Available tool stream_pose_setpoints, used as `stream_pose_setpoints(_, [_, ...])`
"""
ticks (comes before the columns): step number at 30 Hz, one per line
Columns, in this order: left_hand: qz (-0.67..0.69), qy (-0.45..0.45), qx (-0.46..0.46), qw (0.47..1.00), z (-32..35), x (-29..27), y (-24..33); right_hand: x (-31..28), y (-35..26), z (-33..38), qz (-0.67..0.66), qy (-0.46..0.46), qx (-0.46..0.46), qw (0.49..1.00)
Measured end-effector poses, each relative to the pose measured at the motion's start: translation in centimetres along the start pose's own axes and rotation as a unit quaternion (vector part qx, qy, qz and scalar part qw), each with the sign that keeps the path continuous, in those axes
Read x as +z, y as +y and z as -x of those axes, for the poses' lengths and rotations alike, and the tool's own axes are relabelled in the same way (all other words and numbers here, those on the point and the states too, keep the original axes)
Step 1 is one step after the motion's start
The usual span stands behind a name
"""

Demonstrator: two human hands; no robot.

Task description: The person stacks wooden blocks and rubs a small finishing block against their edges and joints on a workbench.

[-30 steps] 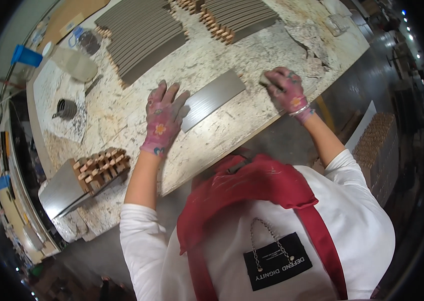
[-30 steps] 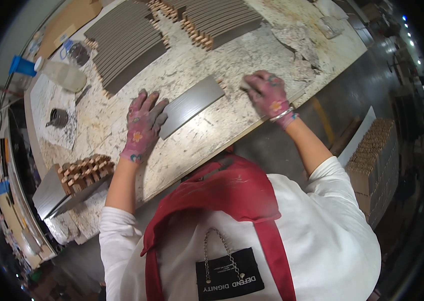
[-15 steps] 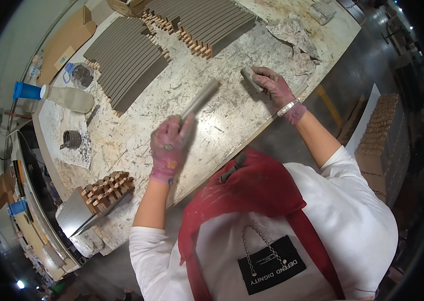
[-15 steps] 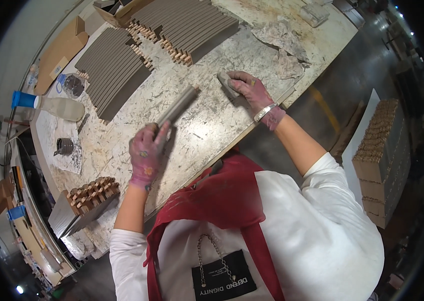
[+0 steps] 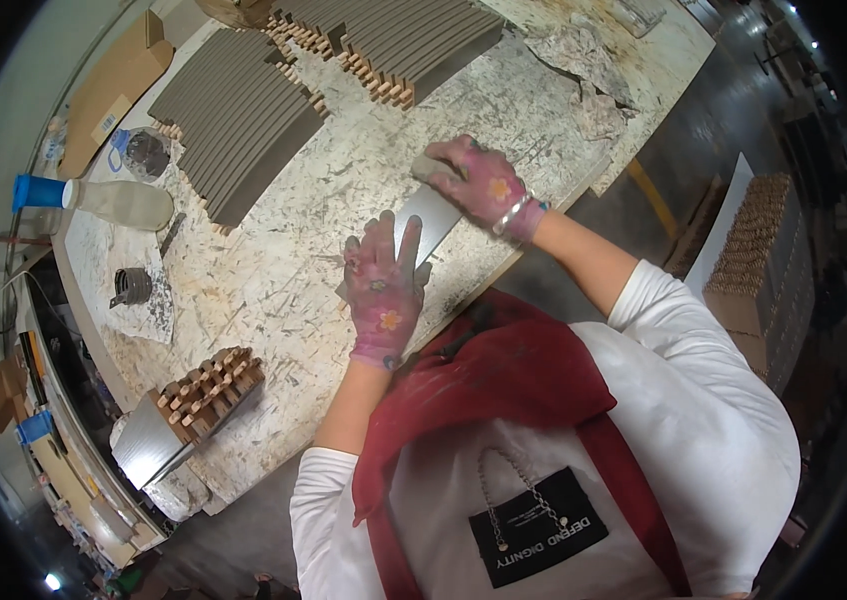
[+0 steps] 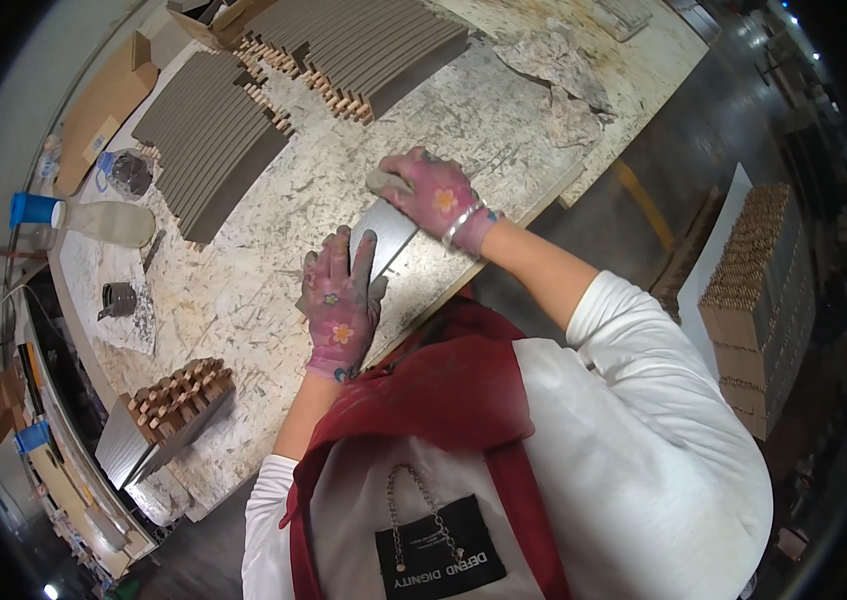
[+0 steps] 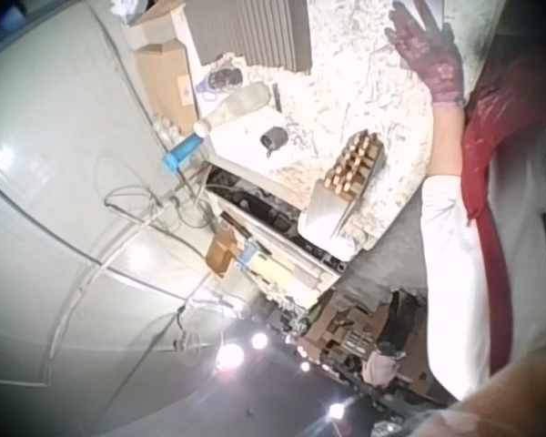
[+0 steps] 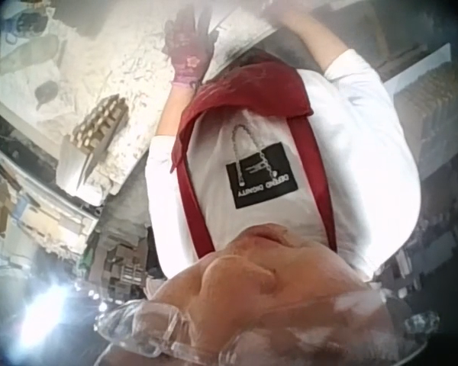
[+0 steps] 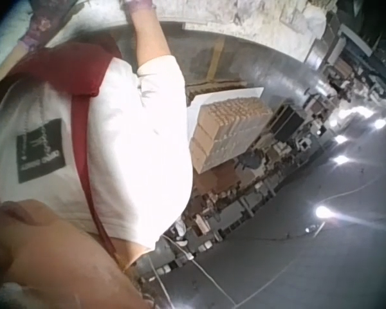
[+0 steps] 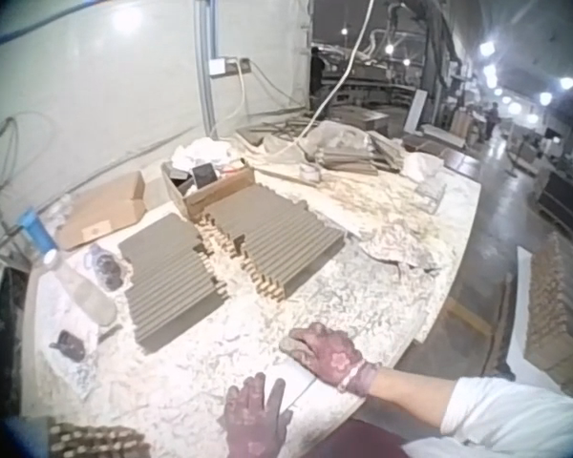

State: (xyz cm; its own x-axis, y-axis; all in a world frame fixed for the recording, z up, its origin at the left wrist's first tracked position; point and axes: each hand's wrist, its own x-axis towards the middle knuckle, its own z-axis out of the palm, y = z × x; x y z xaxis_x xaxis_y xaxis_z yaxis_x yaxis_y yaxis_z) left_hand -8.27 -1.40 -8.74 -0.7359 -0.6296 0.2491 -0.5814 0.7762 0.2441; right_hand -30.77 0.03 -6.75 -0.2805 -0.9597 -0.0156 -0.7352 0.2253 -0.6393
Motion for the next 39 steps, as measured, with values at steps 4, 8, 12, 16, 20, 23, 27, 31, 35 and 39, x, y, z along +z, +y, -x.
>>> stream_pose_setpoints(4, [0.003, 0.003, -0.014, 1.0, 0.0, -0.2, 0.0, -1.2, 0.0, 3.9, 0.051, -0.029, -0.003, 0.998])
stream_pose_setpoints(8, [-0.04, 0.016, 0.013, 0.999, -0.1, 0.7, -0.4, -5.3, 2.2, 4.9, -0.135, -0.166, 0.057, 0.975])
stream_pose_setpoints(12, [0.035, -0.007, 0.062, 0.997, 1.5, 3.0, 1.0, -4.2, -0.7, 0.8, -0.117, -0.098, -0.147, 0.977])
stream_pose_setpoints(16, [0.157, -0.022, -0.013, 0.987, 3.8, 4.9, 2.1, 1.1, -8.6, -0.8, -0.017, -0.225, -0.38, 0.897])
stream_pose_setpoints(20, [0.486, -0.145, -0.212, 0.835, 5.4, 5.7, 3.4, 5.5, -10.8, 0.4, 0.064, -0.275, -0.572, 0.77])
stream_pose_setpoints(23, [0.375, -0.173, -0.199, 0.889, 4.7, 4.2, 3.6, 6.6, -11.2, -1.9, 0.084, -0.241, -0.602, 0.756])
stream_pose_setpoints(27, [0.039, 0.011, -0.024, 0.999, 3.1, 3.1, 3.6, 6.4, -11.9, -5.5, 0.219, -0.223, -0.395, 0.864])
stream_pose_setpoints(31, [0.119, -0.045, -0.008, 0.992, 3.3, 2.6, 3.1, 7.6, -11.2, -3.3, 0.031, -0.246, -0.294, 0.923])
stream_pose_setpoints(35, [0.122, -0.083, -0.004, 0.989, 3.2, 2.0, 3.4, 7.6, -10.9, -1.4, 0.088, -0.227, -0.322, 0.915])
stream_pose_setpoints(39, [0.082, 0.067, 0.057, 0.993, 2.8, 2.0, 2.3, 1.7, -1.1, -4.8, 0.178, -0.144, -0.248, 0.941])
